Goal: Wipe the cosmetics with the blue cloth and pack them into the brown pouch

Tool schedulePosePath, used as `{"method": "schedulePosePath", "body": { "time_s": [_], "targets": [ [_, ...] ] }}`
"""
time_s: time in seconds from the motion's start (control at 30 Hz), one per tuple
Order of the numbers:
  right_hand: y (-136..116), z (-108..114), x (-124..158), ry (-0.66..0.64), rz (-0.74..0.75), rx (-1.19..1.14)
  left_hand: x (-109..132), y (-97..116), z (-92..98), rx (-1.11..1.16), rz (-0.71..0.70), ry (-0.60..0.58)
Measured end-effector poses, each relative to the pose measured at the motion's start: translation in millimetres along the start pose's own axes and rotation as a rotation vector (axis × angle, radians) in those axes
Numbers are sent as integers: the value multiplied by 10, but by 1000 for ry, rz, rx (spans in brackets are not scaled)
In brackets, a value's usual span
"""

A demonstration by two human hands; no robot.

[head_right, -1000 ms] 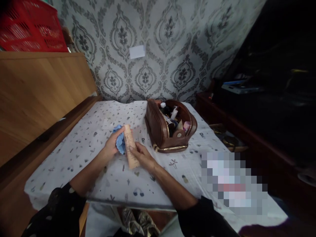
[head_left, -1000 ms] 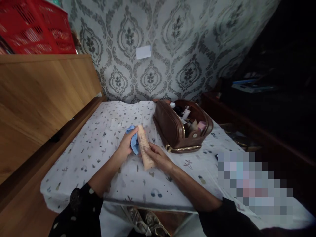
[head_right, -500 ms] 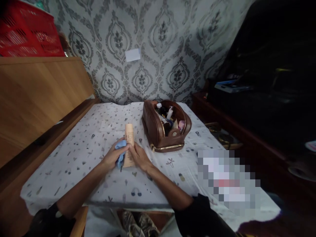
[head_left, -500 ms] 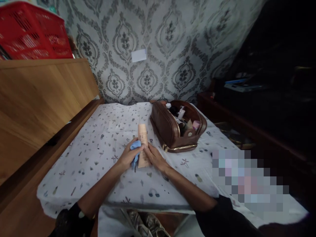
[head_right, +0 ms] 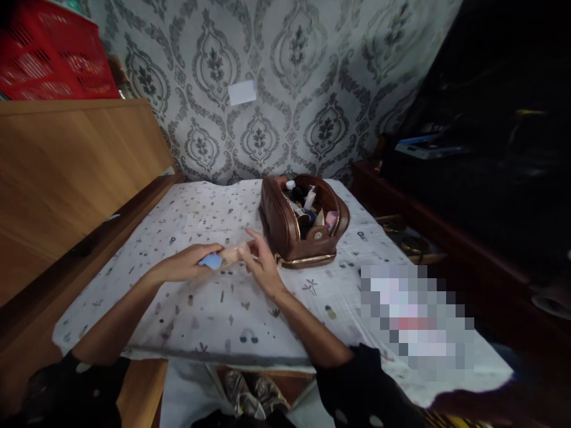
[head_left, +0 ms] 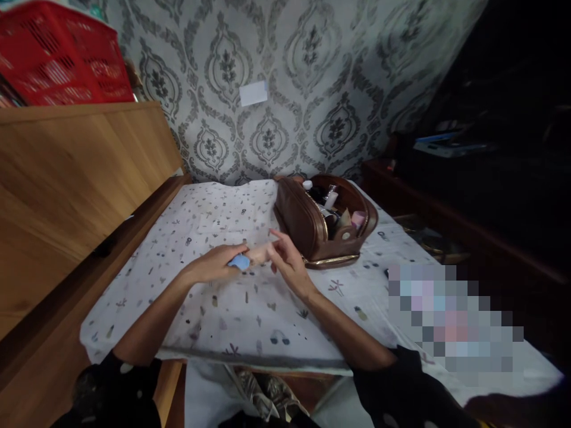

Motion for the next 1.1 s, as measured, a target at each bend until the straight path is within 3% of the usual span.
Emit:
{"method": "schedulePosePath", "body": {
  "time_s": [0.13,0.27,0.37,0.47,0.53,0.67,0.83,0.93,1.1],
  "targets": [
    [-28,-16,-5,-39,20,-29,61,-68,-26,-143,0,-108],
    [27,-4,-7,-16,-45,-87,59,-67,-28,-190,81,51],
    [35,-24,-5,-24,-73,-128,1,142,-88,-331,73,175],
    [25,-9,-2,-7,-67,-103,-87,333,-222,-536,47,176],
    [50,10,-1,7,-76,-92,-96,324,-262,-619,61,160],
    [139,26,-17,2,-98,-91,95,-43,-246,-618,132,112],
    [217,51,-42,6,-122,-74,448,-639,-213,-401,207,124],
    [232,47,-39,-4,-141,-89,534,-770,-225,-307,183,163],
    [218,49,-36,-9,-138,-139,527,-816,-184,-246,233,264]
  ]
}}
Point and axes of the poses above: each hand's wrist, its own x-axis away from the middle knuckle, its own z-axis out of the back of the hand, y = z × x, the point moved 9 cm from there along -x, towards the middle knuckle, and after that the axes turned 14 degrees about -x, right-handed, at the moved point
